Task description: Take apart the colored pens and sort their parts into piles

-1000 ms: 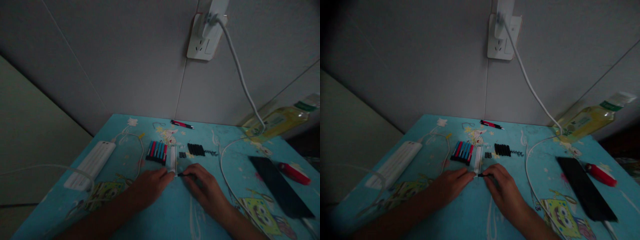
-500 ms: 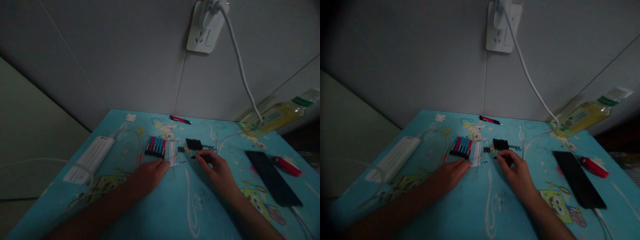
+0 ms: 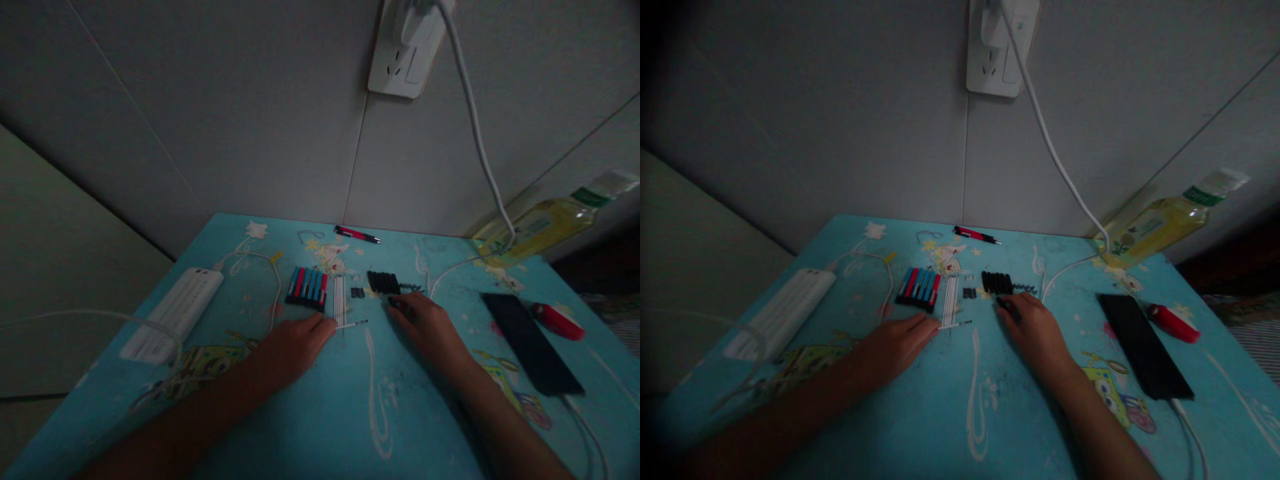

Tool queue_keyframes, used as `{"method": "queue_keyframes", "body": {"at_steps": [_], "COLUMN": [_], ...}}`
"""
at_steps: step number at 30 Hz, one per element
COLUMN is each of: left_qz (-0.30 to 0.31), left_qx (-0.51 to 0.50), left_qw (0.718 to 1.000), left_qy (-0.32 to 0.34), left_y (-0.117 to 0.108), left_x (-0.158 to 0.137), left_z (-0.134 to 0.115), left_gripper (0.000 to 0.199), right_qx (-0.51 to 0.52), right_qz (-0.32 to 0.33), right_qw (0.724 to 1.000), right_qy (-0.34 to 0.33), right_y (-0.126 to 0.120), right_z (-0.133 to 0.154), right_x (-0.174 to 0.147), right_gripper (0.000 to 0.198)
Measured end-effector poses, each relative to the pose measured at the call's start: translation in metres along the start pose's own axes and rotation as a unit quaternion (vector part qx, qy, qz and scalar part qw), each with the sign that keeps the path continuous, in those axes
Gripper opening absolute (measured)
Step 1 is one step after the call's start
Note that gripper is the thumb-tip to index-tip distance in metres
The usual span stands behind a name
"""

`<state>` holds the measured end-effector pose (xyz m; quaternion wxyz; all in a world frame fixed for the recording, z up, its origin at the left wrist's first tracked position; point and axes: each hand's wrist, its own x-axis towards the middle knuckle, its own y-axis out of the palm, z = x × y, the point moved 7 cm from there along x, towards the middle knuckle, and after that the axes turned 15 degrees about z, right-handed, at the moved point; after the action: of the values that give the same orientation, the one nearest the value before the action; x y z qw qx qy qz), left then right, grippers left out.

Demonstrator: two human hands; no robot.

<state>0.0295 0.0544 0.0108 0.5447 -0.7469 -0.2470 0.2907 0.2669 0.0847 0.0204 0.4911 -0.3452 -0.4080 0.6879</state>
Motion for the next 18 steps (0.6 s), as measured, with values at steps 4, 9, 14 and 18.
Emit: {"method": "queue_keyframes", "body": {"at_steps": [4, 9, 14, 18], "left_qz": [0.004, -0.009, -0.012, -0.020], "left_qx": [0.007, 0.010, 0.019, 0.027], "left_qw": [1.000, 1.000, 1.000, 0.999], "left_qy": [0.000, -0.002, 0.010, 0.009], "left_y": [0.000, -0.002, -0.001, -0.001], "left_x": [0.000, 0.000, 0.002, 0.002], "left_z": [-0.001, -0.004, -0.008, -0.007], "left_gripper": [0.018, 0.019, 0.018, 0.018], "right_qx": [-0.003, 0.055, 0.089, 0.057], "right_qz": [-0.010, -0.035, -0.070, -0.074], "right_qw": [1.000, 0.997, 0.992, 0.995], "right_qy": [0.008, 0.042, 0.057, 0.022], "right_y": [0.002, -0.001, -0.008, -0.005], "right_z": [0.000, 0.000, 0.005, 0.015], "right_x": [0.000, 0.001, 0.011, 0.026], "right_gripper": [0.028, 0.036, 0.040, 0.033]}}
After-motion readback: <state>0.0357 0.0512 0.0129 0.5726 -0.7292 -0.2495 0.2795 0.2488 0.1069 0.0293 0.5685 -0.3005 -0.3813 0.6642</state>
